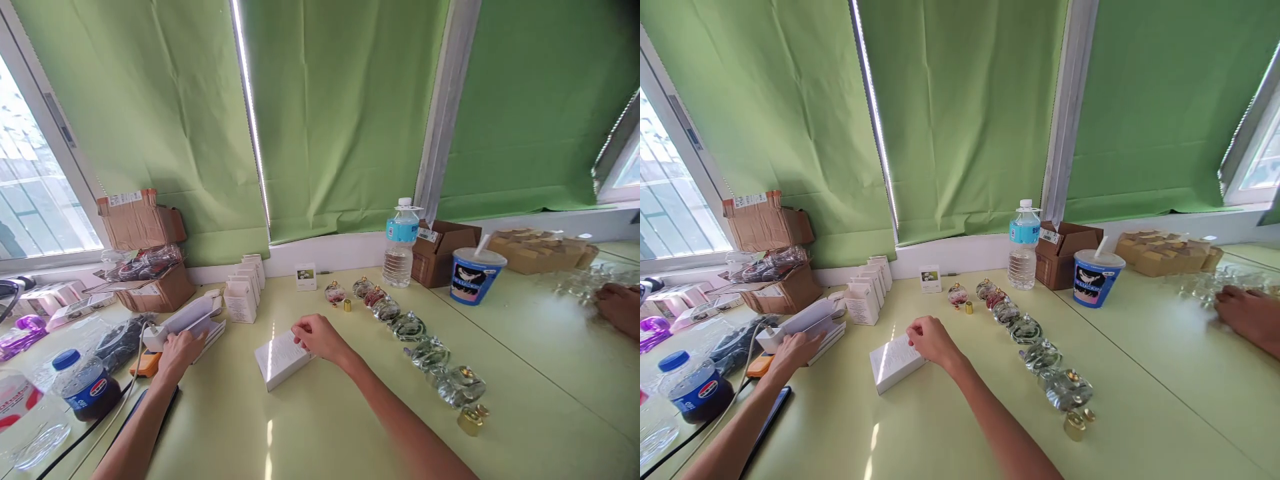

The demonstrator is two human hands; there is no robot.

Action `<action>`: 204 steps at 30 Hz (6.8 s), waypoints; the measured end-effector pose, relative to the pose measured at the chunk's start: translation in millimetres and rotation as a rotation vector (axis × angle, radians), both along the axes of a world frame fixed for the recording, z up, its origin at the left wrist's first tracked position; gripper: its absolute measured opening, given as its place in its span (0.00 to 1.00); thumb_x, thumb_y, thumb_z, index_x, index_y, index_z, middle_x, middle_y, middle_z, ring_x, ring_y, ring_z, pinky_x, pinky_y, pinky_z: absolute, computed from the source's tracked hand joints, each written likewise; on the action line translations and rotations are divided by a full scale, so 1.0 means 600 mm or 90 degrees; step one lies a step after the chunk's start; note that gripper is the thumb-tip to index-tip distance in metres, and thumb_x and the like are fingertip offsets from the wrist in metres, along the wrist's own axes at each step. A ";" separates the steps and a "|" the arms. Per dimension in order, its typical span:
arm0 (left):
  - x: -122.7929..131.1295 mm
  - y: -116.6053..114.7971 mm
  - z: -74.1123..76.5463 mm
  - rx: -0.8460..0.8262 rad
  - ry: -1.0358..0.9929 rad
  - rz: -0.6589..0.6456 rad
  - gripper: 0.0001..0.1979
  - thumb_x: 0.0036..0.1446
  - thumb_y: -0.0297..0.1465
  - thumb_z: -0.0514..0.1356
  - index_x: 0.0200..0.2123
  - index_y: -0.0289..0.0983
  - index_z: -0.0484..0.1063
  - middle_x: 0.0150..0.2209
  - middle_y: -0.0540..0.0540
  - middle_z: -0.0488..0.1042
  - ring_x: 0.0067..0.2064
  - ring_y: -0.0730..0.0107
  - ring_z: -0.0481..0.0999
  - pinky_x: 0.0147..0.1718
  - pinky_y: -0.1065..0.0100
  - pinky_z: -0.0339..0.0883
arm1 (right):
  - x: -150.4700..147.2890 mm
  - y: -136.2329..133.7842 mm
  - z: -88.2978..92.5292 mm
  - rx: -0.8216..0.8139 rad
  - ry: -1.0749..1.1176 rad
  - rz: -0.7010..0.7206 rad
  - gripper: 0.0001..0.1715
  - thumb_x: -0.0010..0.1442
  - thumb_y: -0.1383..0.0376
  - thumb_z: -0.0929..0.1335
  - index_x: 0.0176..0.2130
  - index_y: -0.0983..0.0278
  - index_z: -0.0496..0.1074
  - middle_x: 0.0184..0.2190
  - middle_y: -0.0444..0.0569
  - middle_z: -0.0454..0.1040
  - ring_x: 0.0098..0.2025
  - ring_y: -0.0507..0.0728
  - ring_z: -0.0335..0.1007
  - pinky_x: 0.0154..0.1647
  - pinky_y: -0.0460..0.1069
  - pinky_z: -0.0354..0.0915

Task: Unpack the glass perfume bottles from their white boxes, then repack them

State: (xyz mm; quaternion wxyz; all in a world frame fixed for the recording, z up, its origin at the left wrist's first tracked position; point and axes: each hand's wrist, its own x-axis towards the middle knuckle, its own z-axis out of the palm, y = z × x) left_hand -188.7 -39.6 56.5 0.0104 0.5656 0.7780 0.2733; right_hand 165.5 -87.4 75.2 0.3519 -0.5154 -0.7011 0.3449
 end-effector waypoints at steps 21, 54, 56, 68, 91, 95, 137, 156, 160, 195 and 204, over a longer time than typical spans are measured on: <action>0.172 -0.118 0.033 0.016 0.113 -0.328 0.38 0.54 0.48 0.55 0.63 0.36 0.52 0.62 0.36 0.59 0.62 0.49 0.61 0.55 0.56 0.59 | -0.033 -0.016 -0.007 -0.074 -0.034 -0.033 0.11 0.57 0.60 0.65 0.31 0.64 0.73 0.17 0.46 0.75 0.15 0.51 0.65 0.16 0.44 0.60; 0.215 0.081 -0.051 0.190 -0.124 -0.118 0.50 0.52 0.39 0.60 0.64 0.21 0.30 0.64 0.13 0.41 0.66 0.34 0.47 0.56 0.47 0.56 | -0.035 -0.009 -0.031 0.207 -0.154 -0.052 0.17 0.64 0.63 0.61 0.50 0.62 0.72 0.33 0.46 0.79 0.34 0.55 0.74 0.37 0.46 0.63; 0.216 0.077 -0.052 0.222 -0.113 -0.137 0.53 0.54 0.40 0.59 0.64 0.21 0.23 0.66 0.16 0.32 0.68 0.38 0.35 0.61 0.47 0.49 | -0.033 -0.006 -0.036 0.212 -0.169 -0.063 0.17 0.64 0.64 0.61 0.50 0.62 0.71 0.35 0.46 0.79 0.34 0.55 0.74 0.37 0.46 0.64; 0.296 0.008 -0.058 0.410 -0.034 -0.364 0.33 0.61 0.38 0.55 0.65 0.37 0.46 0.67 0.33 0.46 0.68 0.51 0.48 0.61 0.47 0.52 | 0.002 0.187 0.010 0.307 -0.482 -0.237 0.29 0.57 0.76 0.63 0.58 0.72 0.61 0.63 0.65 0.56 0.67 0.65 0.42 0.64 0.59 0.46; 0.276 -0.003 -0.039 0.078 -0.240 -0.607 0.47 0.46 0.47 0.66 0.65 0.44 0.49 0.66 0.39 0.52 0.67 0.46 0.48 0.59 0.46 0.53 | 0.040 0.050 0.005 0.361 -0.387 0.071 0.21 0.58 0.76 0.64 0.49 0.61 0.70 0.53 0.47 0.72 0.58 0.55 0.63 0.60 0.51 0.58; 0.300 -0.030 -0.026 -0.054 -0.219 -0.674 0.37 0.41 0.42 0.69 0.56 0.41 0.64 0.51 0.42 0.72 0.52 0.52 0.72 0.49 0.55 0.67 | 0.060 -0.019 -0.033 0.248 -0.048 0.005 0.27 0.58 0.73 0.63 0.56 0.59 0.65 0.58 0.50 0.66 0.59 0.58 0.62 0.56 0.54 0.64; 0.340 -0.071 -0.032 -0.041 -0.303 -0.645 0.32 0.41 0.38 0.68 0.51 0.40 0.66 0.46 0.45 0.74 0.44 0.59 0.74 0.41 0.61 0.71 | 0.080 -0.062 -0.026 0.268 -0.113 -0.095 0.05 0.53 0.72 0.68 0.32 0.63 0.72 0.33 0.48 0.73 0.40 0.57 0.65 0.44 0.50 0.62; 0.336 -0.061 -0.042 -0.063 -0.335 -0.637 0.34 0.42 0.42 0.67 0.53 0.40 0.65 0.45 0.46 0.75 0.43 0.60 0.75 0.40 0.63 0.71 | 0.099 -0.057 -0.025 0.000 -0.015 -0.048 0.11 0.54 0.61 0.67 0.25 0.65 0.71 0.20 0.43 0.72 0.21 0.50 0.59 0.22 0.44 0.52; 0.335 -0.060 -0.046 -0.062 -0.338 -0.647 0.35 0.41 0.43 0.68 0.53 0.40 0.65 0.45 0.46 0.75 0.43 0.60 0.75 0.40 0.63 0.71 | 0.087 -0.061 -0.025 0.179 -0.128 -0.078 0.05 0.51 0.64 0.70 0.26 0.63 0.73 0.26 0.44 0.71 0.29 0.52 0.63 0.28 0.45 0.55; 0.341 -0.073 -0.034 -0.131 -0.266 -0.712 0.36 0.40 0.38 0.69 0.54 0.39 0.65 0.50 0.43 0.73 0.48 0.56 0.73 0.46 0.60 0.69 | 0.080 -0.057 -0.059 0.220 -0.173 0.023 0.04 0.47 0.70 0.66 0.23 0.65 0.69 0.23 0.42 0.72 0.24 0.49 0.60 0.27 0.43 0.53; 0.337 -0.066 -0.043 -0.129 -0.253 -0.712 0.38 0.41 0.40 0.69 0.56 0.38 0.63 0.51 0.43 0.72 0.49 0.57 0.72 0.46 0.62 0.69 | 0.079 -0.050 -0.068 0.252 -0.143 0.016 0.06 0.48 0.68 0.67 0.20 0.64 0.67 0.22 0.42 0.72 0.24 0.49 0.61 0.29 0.44 0.54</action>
